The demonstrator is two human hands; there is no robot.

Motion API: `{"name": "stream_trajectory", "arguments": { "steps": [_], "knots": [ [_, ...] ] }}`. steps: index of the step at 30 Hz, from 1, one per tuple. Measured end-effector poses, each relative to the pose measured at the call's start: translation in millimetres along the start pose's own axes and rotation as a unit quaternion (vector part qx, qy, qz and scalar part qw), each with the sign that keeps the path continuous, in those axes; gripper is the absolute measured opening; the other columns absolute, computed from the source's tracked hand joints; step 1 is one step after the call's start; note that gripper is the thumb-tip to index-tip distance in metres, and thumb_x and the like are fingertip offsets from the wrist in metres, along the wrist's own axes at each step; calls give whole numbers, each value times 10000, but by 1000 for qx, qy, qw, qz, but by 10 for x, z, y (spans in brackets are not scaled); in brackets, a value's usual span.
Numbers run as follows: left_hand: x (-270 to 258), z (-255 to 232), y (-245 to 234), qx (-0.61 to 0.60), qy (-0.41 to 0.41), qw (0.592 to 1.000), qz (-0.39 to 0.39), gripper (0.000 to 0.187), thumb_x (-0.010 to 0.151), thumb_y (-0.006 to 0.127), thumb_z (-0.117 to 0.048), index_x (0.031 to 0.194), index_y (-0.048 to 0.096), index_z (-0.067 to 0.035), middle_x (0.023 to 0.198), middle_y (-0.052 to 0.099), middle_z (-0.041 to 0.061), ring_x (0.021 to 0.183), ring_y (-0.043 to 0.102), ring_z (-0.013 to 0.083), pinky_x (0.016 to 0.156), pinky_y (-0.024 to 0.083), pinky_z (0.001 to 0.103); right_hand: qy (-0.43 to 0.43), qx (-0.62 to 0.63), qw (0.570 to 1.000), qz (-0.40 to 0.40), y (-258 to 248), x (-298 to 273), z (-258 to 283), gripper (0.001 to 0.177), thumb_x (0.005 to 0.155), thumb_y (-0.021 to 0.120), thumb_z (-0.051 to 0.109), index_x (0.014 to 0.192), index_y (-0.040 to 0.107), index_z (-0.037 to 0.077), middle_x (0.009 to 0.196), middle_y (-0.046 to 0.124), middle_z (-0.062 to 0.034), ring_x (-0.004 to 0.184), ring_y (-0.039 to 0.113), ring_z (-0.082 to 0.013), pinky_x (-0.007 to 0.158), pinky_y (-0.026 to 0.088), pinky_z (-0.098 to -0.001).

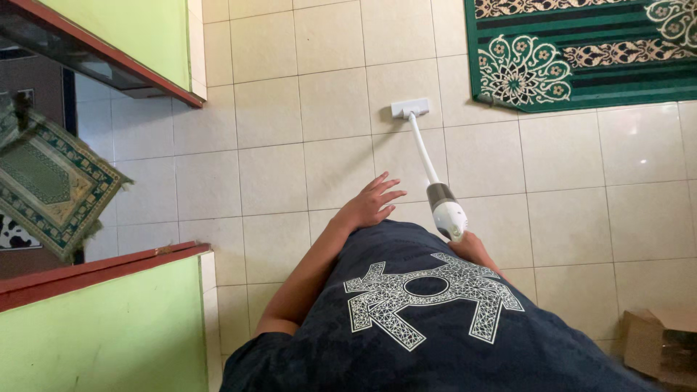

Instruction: The person vacuums the tiled floor by moving a handheld cordless vacuum cleaner back and forth across different sections of the tiles.

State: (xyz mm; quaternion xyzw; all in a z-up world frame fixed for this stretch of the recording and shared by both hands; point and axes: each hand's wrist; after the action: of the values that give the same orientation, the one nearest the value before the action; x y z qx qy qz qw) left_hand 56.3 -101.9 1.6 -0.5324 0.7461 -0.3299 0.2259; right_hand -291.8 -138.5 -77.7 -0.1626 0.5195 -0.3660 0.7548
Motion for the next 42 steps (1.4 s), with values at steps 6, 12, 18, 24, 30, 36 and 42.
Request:
{"name": "stream_trajectory", "arguments": {
  "steps": [6, 12, 18, 24, 30, 36, 42],
  "knots": [
    [3, -15, 13, 9, 7, 1000, -5, 503, 962, 645, -229, 1457, 565, -258, 1603, 429, 65, 1549, 263, 379, 1254, 296, 489, 88, 182, 977, 62, -96, 485, 283, 264, 821, 711, 142, 879, 655, -109, 659, 663, -175, 526, 660, -282, 456, 542, -454],
    [-85, -106, 140, 5, 11, 1000, -9, 508, 951, 660, -211, 1450, 570, -251, 1599, 440, 79, 1546, 264, 390, 1249, 300, 488, 22, 213, 976, 46, -527, 1380, 938, 238, 832, 745, 110, 788, 644, -101, 603, 622, -163, 463, 612, -246, 400, 490, -410],
    [-154, -315, 310, 17, 14, 1000, -17, 502, 948, 654, -209, 1445, 578, -223, 1587, 443, 96, 1543, 273, 401, 1255, 298, 491, 38, 244, 967, 56, -789, 1884, 1296, 175, 814, 722, 82, 857, 632, -62, 648, 620, -130, 502, 611, -226, 440, 527, -407],
    [-152, -683, 595, 9, 15, 1000, -25, 492, 960, 652, -210, 1447, 581, -227, 1592, 447, 96, 1545, 271, 396, 1253, 296, 487, 52, 171, 984, 17, -449, 1454, 761, 242, 822, 734, 161, 909, 667, -54, 682, 673, -134, 552, 665, -229, 476, 561, -405],
    [-99, -1146, 1043, -13, 29, 999, -23, 522, 945, 653, -195, 1458, 563, -233, 1593, 441, 105, 1544, 268, 409, 1251, 298, 511, 31, 183, 982, 40, -20, 395, -295, 257, 818, 698, 164, 944, 664, -58, 691, 674, -158, 543, 677, -250, 464, 561, -430],
    [-105, -1550, 1607, -51, 40, 998, -8, 519, 942, 665, -190, 1450, 568, -237, 1590, 444, 113, 1545, 268, 436, 1246, 311, 521, -19, 26, 999, 14, 80, -464, -1371, 395, 767, 722, 267, 989, 729, -60, 809, 741, -240, 738, 738, -328, 699, 584, -447],
    [-94, -1810, 1925, -60, 49, 997, 13, 525, 935, 664, -183, 1450, 569, -227, 1589, 443, 119, 1537, 268, 447, 1232, 318, 524, -14, 38, 999, 18, -97, -1088, -2105, 400, 725, 706, 234, 1030, 705, -25, 845, 746, -233, 781, 728, -357, 698, 548, -455]
  ]
}}
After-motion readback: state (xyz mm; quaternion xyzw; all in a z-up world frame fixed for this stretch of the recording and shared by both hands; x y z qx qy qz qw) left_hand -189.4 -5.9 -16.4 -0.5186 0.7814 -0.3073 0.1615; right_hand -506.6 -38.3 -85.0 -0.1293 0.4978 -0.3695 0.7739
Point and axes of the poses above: each hand's wrist, its own x-axis towards the middle knuckle, its own y-axis out of the palm, z = x × y
